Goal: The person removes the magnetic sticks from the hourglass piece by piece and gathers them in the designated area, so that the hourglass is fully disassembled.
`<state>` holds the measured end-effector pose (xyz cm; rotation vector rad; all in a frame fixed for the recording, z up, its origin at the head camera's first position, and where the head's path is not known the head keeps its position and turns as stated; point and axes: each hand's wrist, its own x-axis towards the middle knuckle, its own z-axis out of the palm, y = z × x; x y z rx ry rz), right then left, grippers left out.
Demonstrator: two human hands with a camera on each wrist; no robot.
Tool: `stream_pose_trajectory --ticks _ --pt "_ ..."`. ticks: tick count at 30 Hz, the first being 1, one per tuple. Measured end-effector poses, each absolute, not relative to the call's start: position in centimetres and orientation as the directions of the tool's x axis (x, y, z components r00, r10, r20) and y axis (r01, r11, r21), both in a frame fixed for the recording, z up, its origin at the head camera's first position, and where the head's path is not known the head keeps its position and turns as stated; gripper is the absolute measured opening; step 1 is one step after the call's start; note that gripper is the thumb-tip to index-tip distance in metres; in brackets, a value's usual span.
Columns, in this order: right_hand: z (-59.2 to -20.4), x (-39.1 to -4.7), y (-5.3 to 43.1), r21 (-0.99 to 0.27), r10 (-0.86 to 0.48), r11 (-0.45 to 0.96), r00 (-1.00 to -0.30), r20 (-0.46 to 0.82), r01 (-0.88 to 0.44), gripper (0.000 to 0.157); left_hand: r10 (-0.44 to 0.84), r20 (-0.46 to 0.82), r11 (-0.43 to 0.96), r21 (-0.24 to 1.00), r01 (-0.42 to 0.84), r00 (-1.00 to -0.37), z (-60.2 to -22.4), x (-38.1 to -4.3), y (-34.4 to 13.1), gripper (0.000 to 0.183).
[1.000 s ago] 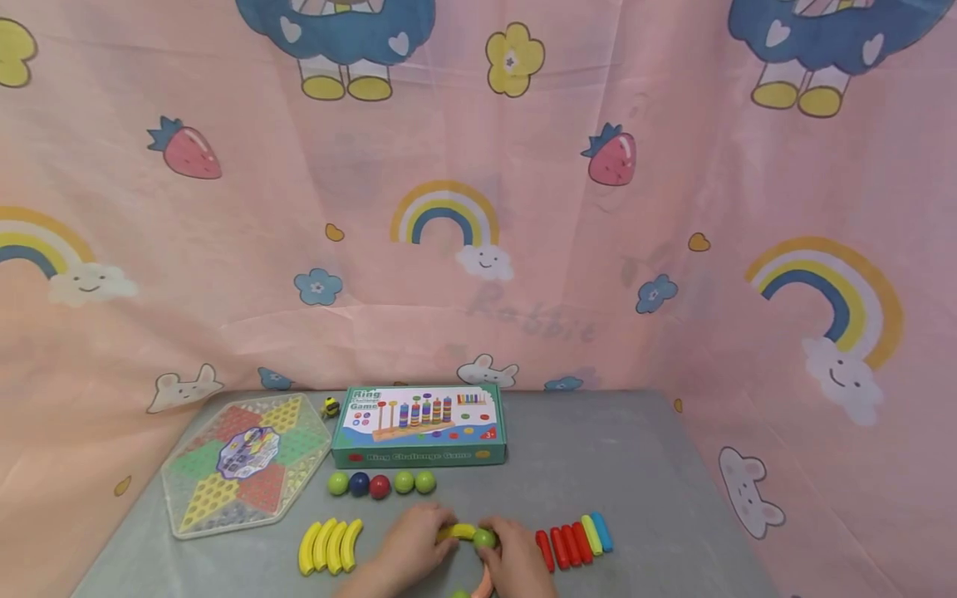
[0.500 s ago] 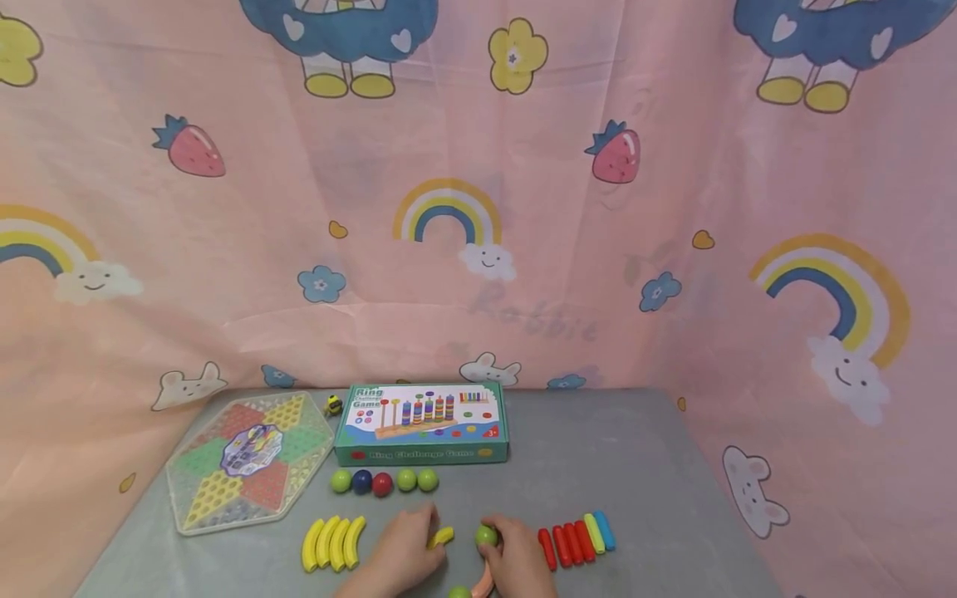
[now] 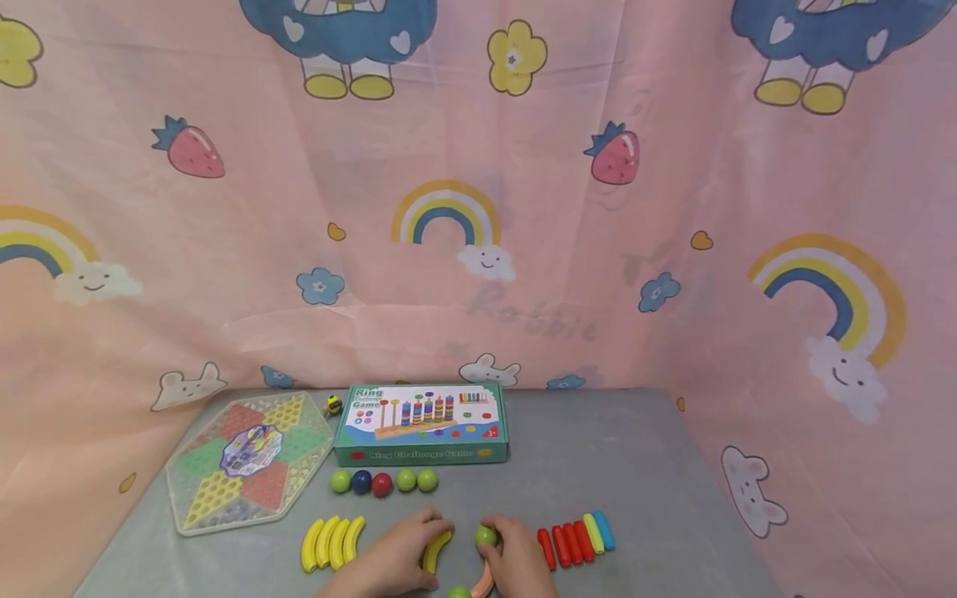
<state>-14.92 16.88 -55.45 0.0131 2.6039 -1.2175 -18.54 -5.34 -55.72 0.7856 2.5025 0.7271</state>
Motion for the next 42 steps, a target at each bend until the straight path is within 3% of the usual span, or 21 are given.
stream_pose_trajectory --ticks 9,22,27,30,35,42 --pt "-55.3 -14.9 16.8 -0.756 -0.109 0.643 -0.961 -0.254 0.126 0.030 0.552 -0.239 0.703 0.649 0.291 -0.799 -54.9 -18.7 -7.0 0.069" --pt "-55.5 -15.3 16.4 -0.727 -0.129 0.678 -0.956 -0.263 0.108 0.033 0.437 -0.101 0.798 0.502 0.333 -0.894 -55.1 -19.4 -11.9 0.077" --pt "-55.0 -14.8 16.4 -0.693 -0.123 0.714 -0.958 -0.260 0.097 0.051 0.434 -0.120 0.810 0.485 0.329 -0.893 -55.3 -19.4 -12.9 0.074" --pt "-54.4 -14.2 16.1 -0.640 -0.028 0.747 -0.953 -0.303 0.182 0.059 0.432 -0.138 0.821 0.470 0.325 -0.891 -55.6 -19.4 -13.2 0.073" --pt "-53.9 -12.6 15.9 -0.478 0.125 0.808 -0.894 -0.431 0.344 0.041 0.407 -0.130 0.819 0.490 0.299 -0.904 -56.0 -19.2 -13.4 0.072" --pt "-54.6 -11.6 15.8 -0.488 0.112 0.791 -0.872 -0.477 0.369 0.043 0.374 -0.097 0.821 0.496 0.281 -0.922 -55.9 -18.8 -13.6 0.070"
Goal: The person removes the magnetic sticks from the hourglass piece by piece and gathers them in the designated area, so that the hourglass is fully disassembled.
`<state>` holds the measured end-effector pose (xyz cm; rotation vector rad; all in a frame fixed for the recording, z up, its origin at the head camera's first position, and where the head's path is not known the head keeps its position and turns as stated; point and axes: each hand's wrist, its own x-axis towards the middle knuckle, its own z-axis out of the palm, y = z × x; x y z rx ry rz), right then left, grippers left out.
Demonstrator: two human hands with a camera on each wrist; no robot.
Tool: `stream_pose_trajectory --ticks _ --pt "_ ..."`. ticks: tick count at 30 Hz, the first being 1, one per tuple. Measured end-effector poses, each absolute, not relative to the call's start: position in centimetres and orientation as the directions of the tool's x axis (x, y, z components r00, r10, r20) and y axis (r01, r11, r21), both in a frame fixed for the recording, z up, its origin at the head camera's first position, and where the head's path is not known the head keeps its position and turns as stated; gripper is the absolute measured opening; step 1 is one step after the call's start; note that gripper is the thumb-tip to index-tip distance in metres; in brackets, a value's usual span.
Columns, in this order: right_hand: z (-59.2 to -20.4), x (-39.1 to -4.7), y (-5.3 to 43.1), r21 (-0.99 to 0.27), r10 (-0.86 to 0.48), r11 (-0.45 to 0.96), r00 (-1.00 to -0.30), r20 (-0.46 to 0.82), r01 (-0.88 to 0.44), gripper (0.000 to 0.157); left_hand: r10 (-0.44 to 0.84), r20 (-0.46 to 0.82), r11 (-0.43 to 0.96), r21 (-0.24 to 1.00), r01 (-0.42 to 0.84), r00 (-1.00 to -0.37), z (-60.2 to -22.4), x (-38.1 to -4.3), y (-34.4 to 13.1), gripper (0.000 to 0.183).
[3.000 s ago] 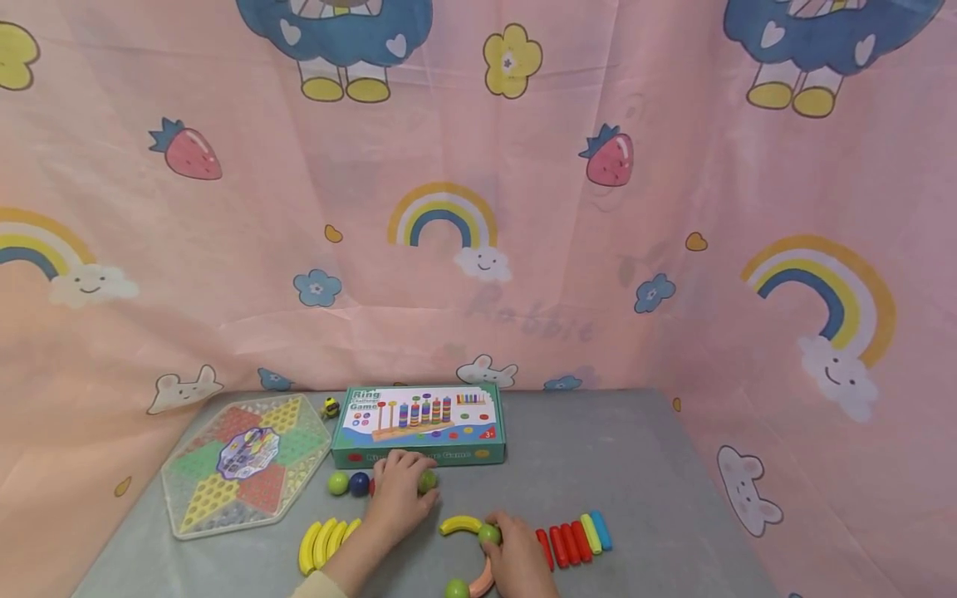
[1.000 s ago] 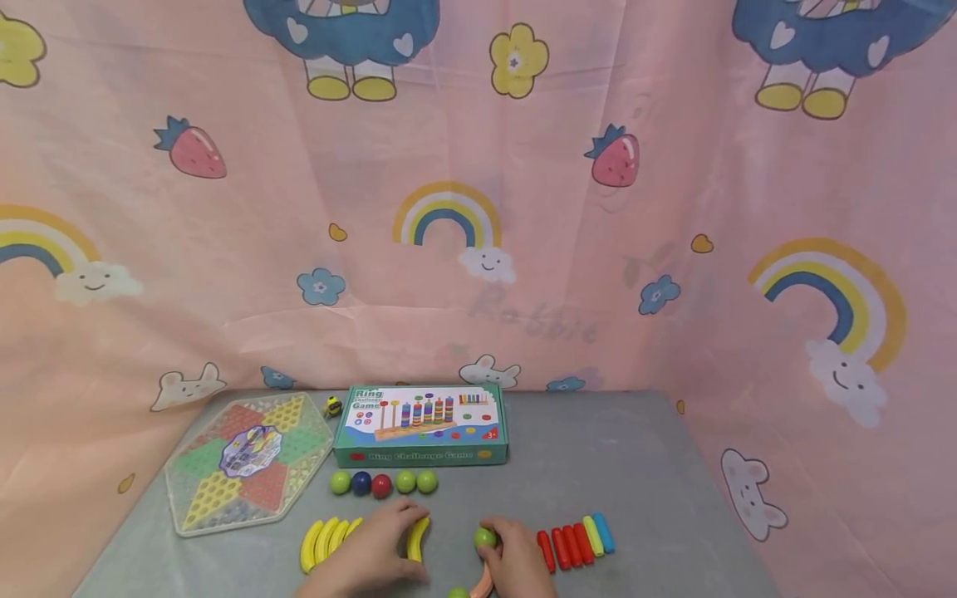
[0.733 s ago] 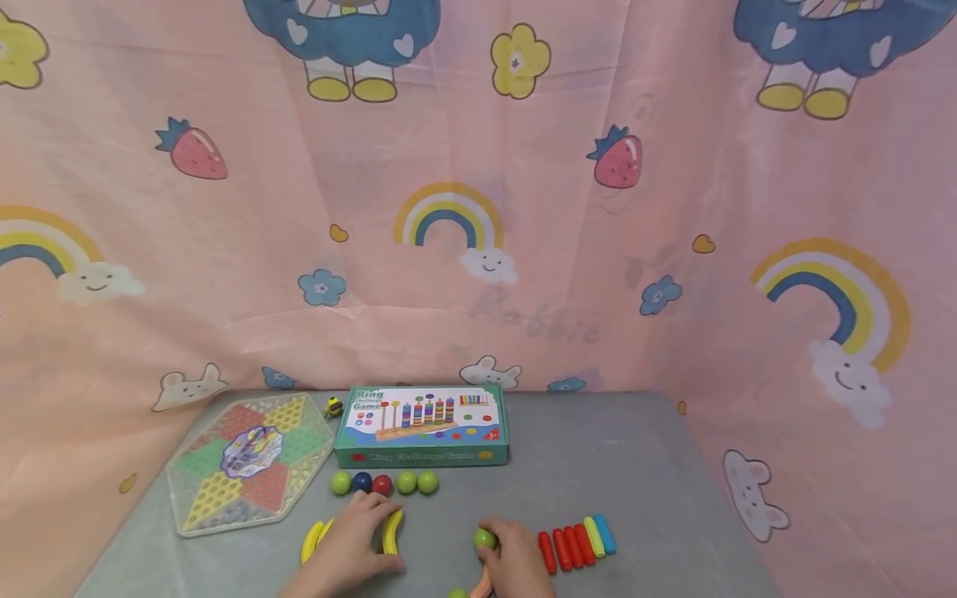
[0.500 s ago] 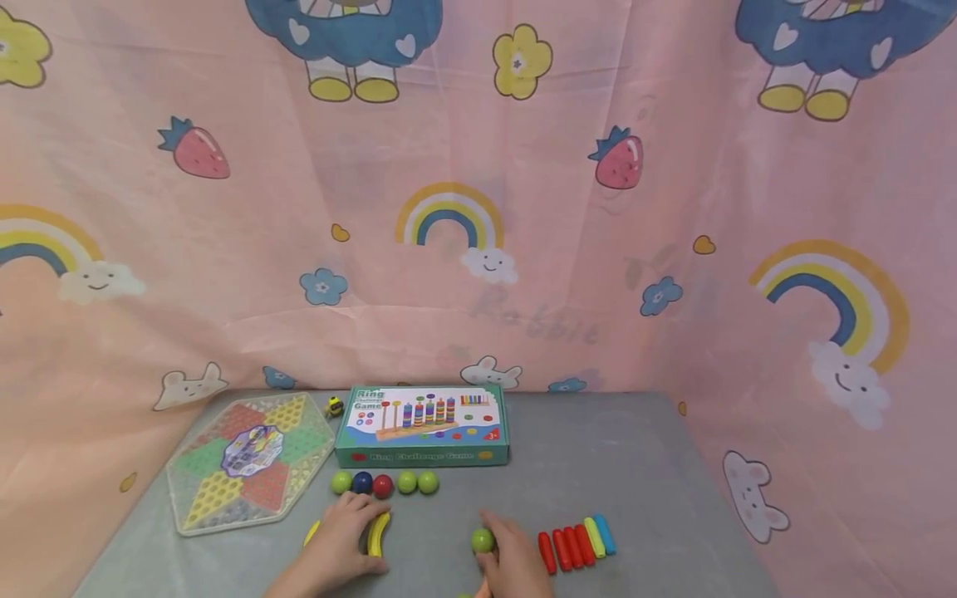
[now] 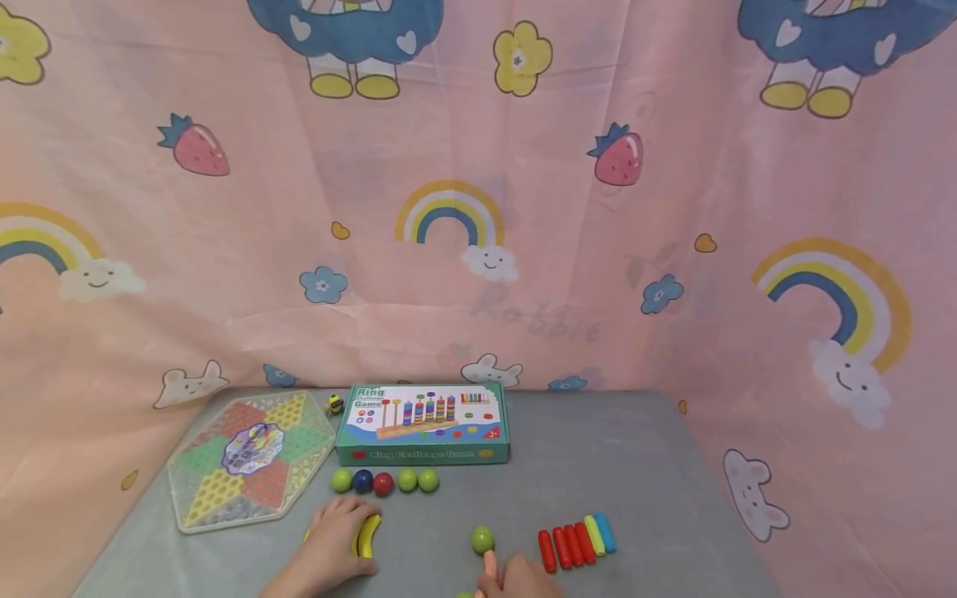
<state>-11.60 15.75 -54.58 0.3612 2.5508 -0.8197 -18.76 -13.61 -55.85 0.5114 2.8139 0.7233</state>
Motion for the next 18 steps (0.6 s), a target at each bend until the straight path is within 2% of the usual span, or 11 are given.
stream_pose_trajectory --ticks 7,13,18 --pt "-55.0 -11.8 15.0 -0.466 0.118 0.818 -0.890 -0.439 0.339 0.037 0.401 -0.115 0.806 0.515 0.291 -0.909 -55.1 -18.6 -12.7 0.076" --pt "-54.7 -11.9 14.5 -0.470 0.135 0.826 -0.919 -0.370 0.310 0.050 0.503 -0.102 0.724 0.591 0.354 -0.858 -54.5 -17.9 -9.7 0.064" --pt "-54.5 -12.2 14.9 -0.549 0.021 0.808 -0.943 -0.333 0.212 0.052 0.549 -0.127 0.672 0.655 0.345 -0.826 -55.5 -17.4 -7.3 0.062"
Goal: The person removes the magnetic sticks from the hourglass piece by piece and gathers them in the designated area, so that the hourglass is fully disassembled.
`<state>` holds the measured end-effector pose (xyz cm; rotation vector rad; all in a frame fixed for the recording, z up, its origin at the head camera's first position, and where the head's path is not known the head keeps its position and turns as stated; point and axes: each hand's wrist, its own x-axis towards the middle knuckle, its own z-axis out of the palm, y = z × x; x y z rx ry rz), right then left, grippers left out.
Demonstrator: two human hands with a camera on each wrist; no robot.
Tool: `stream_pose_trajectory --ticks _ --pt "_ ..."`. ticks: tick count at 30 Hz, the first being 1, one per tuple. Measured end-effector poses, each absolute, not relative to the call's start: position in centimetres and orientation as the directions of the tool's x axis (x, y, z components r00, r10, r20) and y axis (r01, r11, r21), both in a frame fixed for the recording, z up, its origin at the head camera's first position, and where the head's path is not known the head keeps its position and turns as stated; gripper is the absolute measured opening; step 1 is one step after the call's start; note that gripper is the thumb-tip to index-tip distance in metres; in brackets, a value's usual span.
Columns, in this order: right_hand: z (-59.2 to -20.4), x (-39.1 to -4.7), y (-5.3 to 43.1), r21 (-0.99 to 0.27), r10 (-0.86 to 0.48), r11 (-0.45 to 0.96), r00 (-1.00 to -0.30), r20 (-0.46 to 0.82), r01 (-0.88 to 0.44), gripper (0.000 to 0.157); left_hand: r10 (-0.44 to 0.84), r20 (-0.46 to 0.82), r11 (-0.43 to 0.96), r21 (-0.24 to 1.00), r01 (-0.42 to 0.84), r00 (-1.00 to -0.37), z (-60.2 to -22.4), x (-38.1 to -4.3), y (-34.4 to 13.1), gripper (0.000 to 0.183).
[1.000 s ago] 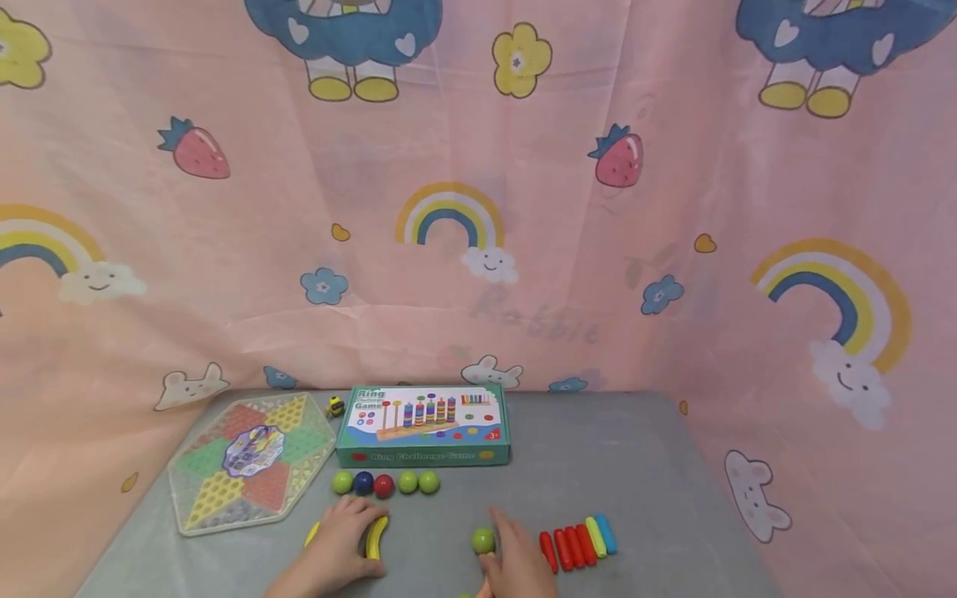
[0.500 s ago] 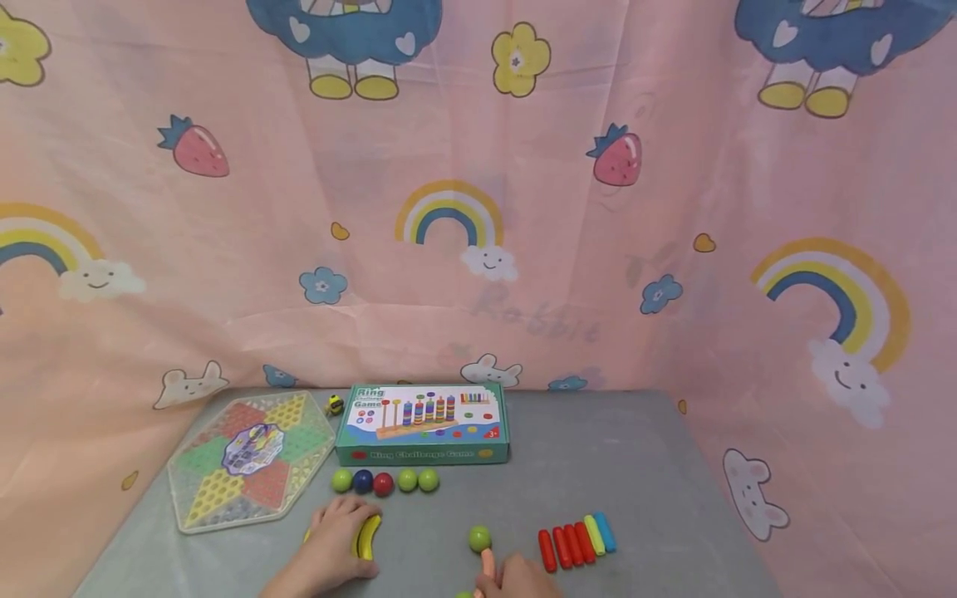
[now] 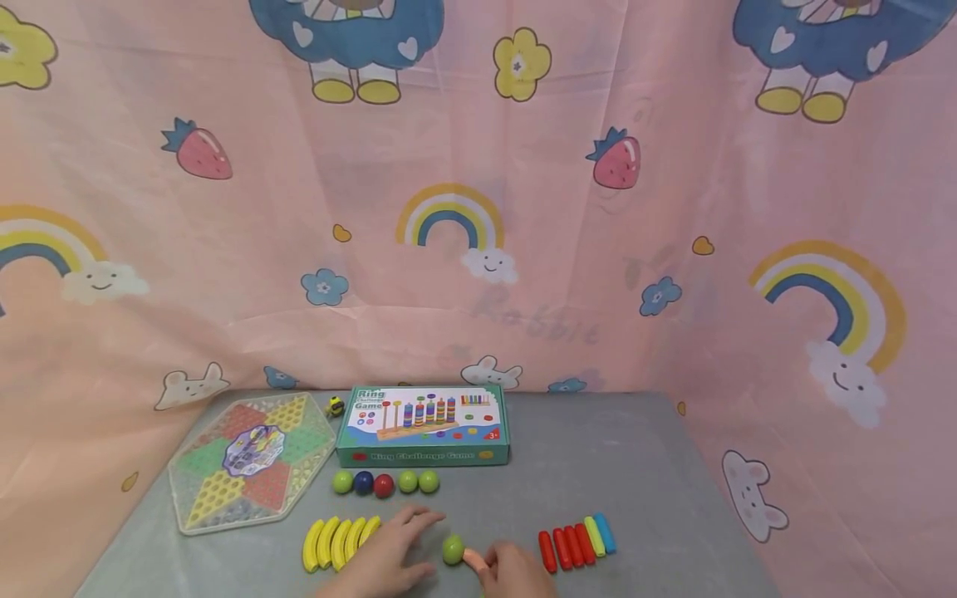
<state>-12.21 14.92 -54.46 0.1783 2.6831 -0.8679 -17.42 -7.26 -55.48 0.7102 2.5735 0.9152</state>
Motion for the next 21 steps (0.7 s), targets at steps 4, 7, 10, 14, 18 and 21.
stream_pose_trajectory --ticks 4,7,10,14,18,21 --pt "-54.7 -12.8 15.3 -0.631 -0.106 0.765 -0.942 -0.319 0.128 0.039 0.559 -0.156 0.667 0.668 0.330 -0.815 -55.9 -17.4 -5.9 0.054" --pt "-54.9 -13.2 15.5 -0.668 -0.164 0.736 -0.930 -0.329 0.107 0.023 0.559 -0.164 0.671 0.666 0.327 -0.813 -56.0 -17.4 -5.3 0.043" --pt "-55.1 -13.3 15.6 -0.684 -0.175 0.721 -0.925 -0.337 0.112 0.014 0.567 -0.167 0.663 0.673 0.327 -0.806 -56.1 -17.3 -5.1 0.035" --pt "-55.2 -13.5 15.7 -0.687 -0.171 0.716 -0.922 -0.347 0.126 0.015 0.573 -0.181 0.665 0.672 0.325 -0.799 -56.3 -17.4 -4.9 0.031" --pt "-55.2 -13.6 15.6 -0.696 -0.160 0.702 -0.918 -0.363 0.152 0.016 0.570 -0.202 0.658 0.693 0.295 -0.797 -56.4 -17.4 -4.9 0.027" --pt "-55.2 -13.6 15.7 -0.700 -0.145 0.693 -0.918 -0.369 0.172 0.018 0.585 -0.206 0.642 0.709 0.292 -0.784 -56.3 -17.4 -4.9 0.024"
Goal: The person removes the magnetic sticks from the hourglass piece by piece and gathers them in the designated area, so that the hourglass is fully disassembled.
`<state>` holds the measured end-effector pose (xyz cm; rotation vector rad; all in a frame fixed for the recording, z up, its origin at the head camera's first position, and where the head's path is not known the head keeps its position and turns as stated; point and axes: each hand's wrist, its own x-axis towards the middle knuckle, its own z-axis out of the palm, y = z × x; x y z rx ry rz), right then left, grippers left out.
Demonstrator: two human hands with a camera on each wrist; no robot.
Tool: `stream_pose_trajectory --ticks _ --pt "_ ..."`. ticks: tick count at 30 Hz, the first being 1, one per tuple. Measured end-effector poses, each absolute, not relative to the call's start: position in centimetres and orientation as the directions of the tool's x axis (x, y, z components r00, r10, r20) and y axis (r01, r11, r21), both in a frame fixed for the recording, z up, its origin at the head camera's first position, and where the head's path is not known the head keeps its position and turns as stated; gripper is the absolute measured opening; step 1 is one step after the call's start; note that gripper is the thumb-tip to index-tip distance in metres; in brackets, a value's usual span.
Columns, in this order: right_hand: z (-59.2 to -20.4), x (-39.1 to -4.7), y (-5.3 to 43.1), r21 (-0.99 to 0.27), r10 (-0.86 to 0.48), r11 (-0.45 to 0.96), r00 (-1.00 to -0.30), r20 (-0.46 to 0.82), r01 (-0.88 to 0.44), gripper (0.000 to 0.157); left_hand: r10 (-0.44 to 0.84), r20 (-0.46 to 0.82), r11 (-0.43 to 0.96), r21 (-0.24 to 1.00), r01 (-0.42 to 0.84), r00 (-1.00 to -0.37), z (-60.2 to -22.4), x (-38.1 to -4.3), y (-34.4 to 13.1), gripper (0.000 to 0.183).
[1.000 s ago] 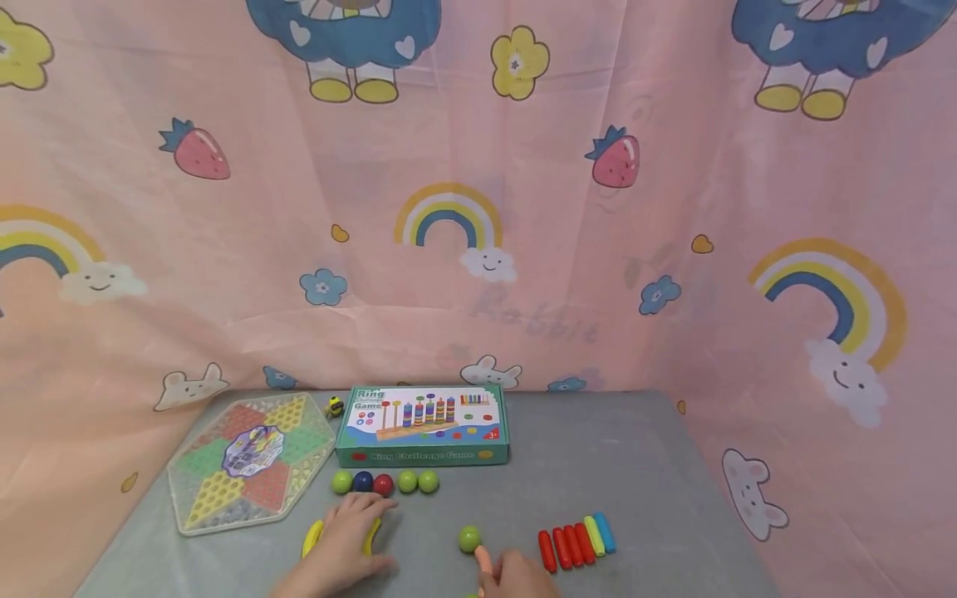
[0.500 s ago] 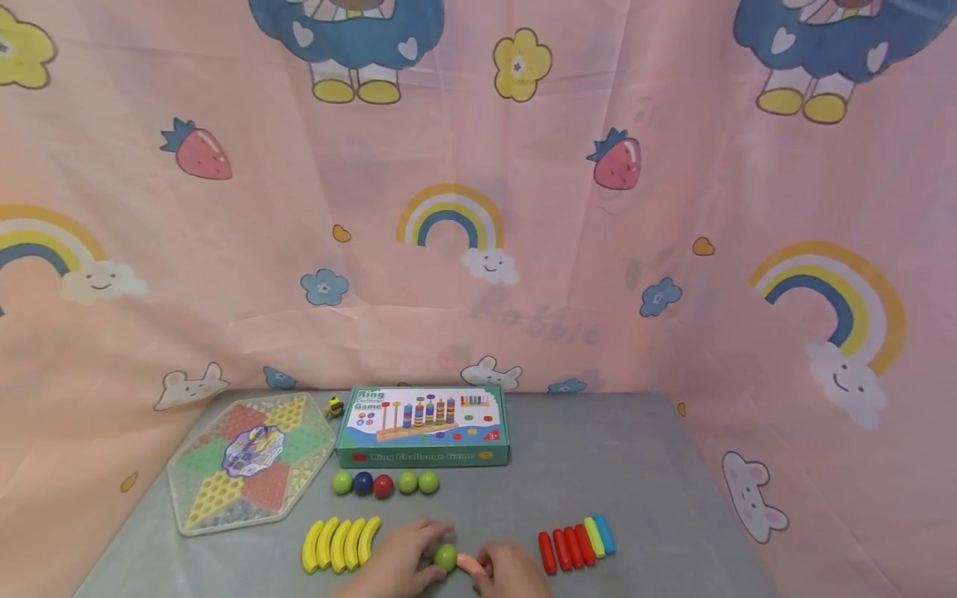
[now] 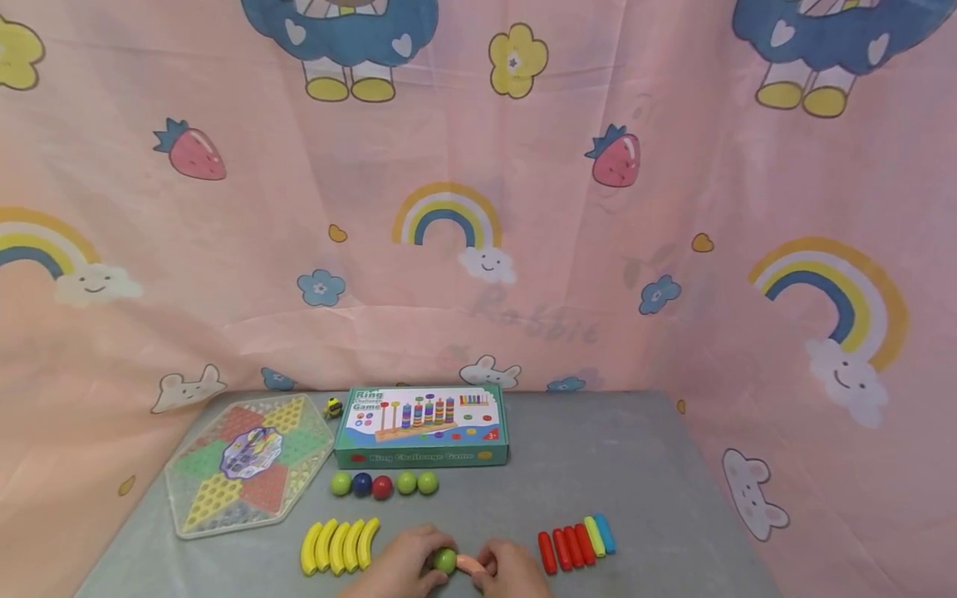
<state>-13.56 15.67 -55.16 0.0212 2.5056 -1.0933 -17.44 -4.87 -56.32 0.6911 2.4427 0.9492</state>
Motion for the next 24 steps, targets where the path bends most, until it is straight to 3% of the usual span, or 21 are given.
stream_pose_trajectory --ticks 9,18,24 --pt "-55.03 -13.39 15.69 -0.696 -0.138 0.699 -0.923 -0.360 0.167 0.023 0.623 -0.183 0.631 0.692 0.350 -0.760 -56.01 -17.23 -5.06 0.023" --pt "-55.32 -13.33 15.54 -0.685 -0.105 0.706 -0.931 -0.350 0.178 0.035 0.639 -0.233 0.628 0.708 0.323 -0.733 -56.10 -17.30 -5.33 0.021" --pt "-55.23 -13.43 15.65 -0.700 -0.116 0.689 -0.924 -0.364 0.189 0.020 0.624 -0.255 0.630 0.723 0.282 -0.739 -55.81 -17.24 -5.49 0.020"
